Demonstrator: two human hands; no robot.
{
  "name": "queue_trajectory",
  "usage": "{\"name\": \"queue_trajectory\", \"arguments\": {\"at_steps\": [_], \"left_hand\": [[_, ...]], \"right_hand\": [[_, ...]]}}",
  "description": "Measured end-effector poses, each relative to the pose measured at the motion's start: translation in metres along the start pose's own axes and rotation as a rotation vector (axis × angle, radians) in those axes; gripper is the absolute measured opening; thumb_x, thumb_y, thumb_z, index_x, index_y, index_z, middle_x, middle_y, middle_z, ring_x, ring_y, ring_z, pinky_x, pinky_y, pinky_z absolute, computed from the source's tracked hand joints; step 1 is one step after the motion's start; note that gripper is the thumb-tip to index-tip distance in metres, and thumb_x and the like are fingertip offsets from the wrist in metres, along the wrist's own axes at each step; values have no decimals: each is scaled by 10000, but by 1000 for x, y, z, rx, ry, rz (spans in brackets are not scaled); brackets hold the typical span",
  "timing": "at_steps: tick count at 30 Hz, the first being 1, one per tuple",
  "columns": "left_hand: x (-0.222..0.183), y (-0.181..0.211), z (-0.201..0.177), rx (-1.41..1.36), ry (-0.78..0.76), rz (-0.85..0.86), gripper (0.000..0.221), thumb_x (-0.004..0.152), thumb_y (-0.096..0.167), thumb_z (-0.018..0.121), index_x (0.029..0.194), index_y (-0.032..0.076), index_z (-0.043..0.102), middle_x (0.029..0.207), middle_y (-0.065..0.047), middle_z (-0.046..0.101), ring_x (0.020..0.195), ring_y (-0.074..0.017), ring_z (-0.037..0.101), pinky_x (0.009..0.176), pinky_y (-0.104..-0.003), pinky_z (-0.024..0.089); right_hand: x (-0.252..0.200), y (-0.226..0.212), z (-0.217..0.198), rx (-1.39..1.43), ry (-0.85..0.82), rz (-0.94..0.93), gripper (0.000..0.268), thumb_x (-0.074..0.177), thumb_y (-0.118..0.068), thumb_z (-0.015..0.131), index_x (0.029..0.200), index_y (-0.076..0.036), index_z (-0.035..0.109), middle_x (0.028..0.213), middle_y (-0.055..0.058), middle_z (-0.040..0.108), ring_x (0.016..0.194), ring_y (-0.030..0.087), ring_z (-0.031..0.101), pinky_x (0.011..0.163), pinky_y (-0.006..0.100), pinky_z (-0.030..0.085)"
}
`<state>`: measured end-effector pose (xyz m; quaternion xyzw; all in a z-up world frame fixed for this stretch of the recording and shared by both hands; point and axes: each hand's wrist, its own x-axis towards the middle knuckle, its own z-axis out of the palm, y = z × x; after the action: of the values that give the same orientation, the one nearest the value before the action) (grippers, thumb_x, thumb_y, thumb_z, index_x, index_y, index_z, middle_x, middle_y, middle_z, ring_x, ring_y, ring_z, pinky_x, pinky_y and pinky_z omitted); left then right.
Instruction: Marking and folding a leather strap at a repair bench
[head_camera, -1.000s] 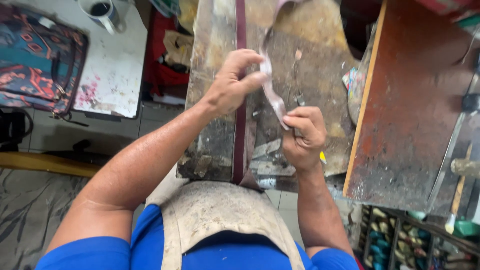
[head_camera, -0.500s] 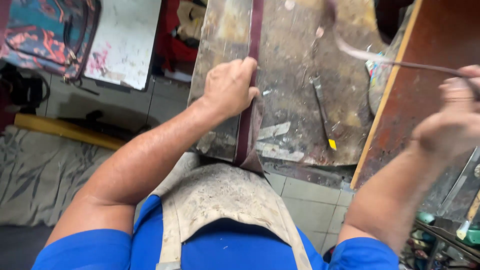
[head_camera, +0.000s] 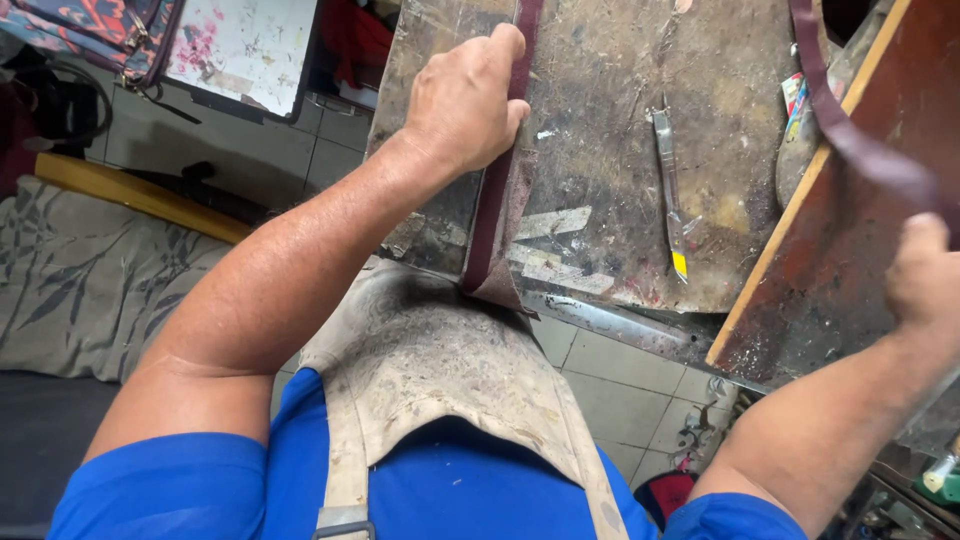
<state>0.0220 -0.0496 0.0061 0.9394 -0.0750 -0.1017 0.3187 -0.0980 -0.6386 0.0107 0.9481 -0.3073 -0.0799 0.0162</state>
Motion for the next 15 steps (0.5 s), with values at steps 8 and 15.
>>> {"name": "queue_trajectory", "arguments": {"at_steps": [8,15], "left_hand": [[16,-11,0,-21,6,-72,591,771,365,970,1165,144,589,1047,-126,716,939,-313,671,766,-481,545],[22,-31,19,-67,116,13,556,698,382,989,1094,192,648,1082,-69,684,950,-318,652,760,-490,516]], "right_hand": [[-139,-119,-73,174,322,-313,268,1045,-111,727,1164,117,647,1050,265,670,905,450,669,771,528,502],[-295,-265,-29,650,-209,-1063,653,834,-410,844,1323,-70,576,1150,96,706,1051,246,673,963,407,514]]}}
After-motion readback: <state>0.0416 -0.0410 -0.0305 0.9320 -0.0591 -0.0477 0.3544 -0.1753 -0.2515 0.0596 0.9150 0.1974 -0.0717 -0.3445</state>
